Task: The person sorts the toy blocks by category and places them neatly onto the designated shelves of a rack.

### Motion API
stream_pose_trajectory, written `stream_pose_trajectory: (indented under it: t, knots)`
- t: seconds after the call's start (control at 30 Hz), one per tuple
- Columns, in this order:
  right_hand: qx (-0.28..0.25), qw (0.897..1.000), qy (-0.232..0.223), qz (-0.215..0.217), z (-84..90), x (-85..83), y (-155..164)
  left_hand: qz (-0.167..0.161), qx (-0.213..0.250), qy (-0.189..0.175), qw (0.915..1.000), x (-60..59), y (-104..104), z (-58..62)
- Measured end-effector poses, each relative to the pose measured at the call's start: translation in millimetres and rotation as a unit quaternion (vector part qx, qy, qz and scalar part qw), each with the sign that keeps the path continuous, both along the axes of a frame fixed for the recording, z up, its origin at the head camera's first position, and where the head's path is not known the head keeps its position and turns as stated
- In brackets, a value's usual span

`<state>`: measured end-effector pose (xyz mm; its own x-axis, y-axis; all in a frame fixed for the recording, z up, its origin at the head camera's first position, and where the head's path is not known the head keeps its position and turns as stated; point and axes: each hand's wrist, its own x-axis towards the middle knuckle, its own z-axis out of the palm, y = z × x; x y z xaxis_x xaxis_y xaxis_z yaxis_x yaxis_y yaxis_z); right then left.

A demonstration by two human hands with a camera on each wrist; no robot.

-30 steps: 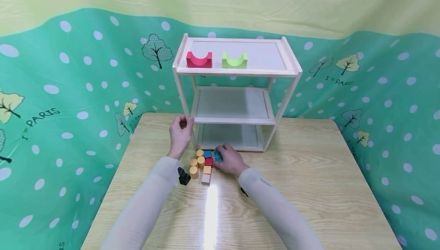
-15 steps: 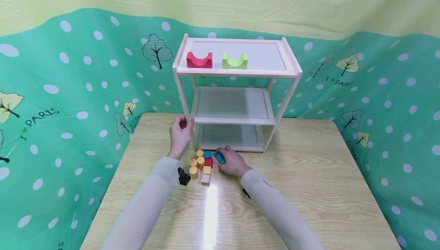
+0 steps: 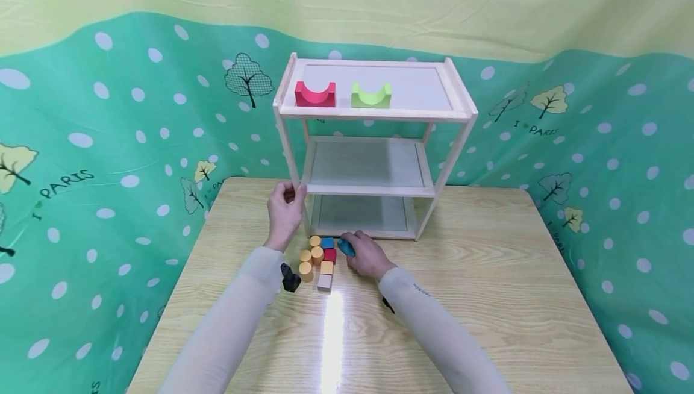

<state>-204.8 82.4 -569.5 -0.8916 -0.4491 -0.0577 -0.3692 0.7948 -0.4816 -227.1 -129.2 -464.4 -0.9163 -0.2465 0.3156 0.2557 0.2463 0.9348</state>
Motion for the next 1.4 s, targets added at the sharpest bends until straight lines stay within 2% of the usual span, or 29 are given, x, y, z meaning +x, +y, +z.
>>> stream_pose_trajectory:
  t: [0.23,0.27,0.4,0.63,0.93,1.07,1.4]
  knots:
    - [-0.015,1.0,-0.005,0.007,0.2,0.1,1.7,0.0,-0.01,0.0,0.9999,19.1,7.6,29.0]
    - [-0.016,1.0,-0.004,0.008,0.0,0.1,1.8,0.0,-0.011,-0.001,0.9999,19.9,8.0,30.1]
    - [-0.026,1.0,-0.004,0.01,-0.7,-0.2,2.7,0.001,-0.012,0.001,0.9999,21.7,8.7,32.4]
    - [-0.055,0.998,-0.027,-0.011,-1.0,-1.8,6.0,-0.001,-0.011,0.0,0.9999,21.0,8.7,32.8]
    - [-0.048,0.998,-0.029,-0.012,3.8,0.1,11.9,0.001,-0.008,-0.008,0.9999,21.1,8.4,32.0]
    - [-0.051,0.998,-0.027,-0.003,11.5,0.8,15.4,0.0,-0.008,-0.008,0.9999,20.9,7.8,32.0]
    - [-0.096,0.995,-0.027,-0.004,42.2,-1.3,24.8,-0.002,-0.005,0.002,1.0,20.7,8.6,31.9]
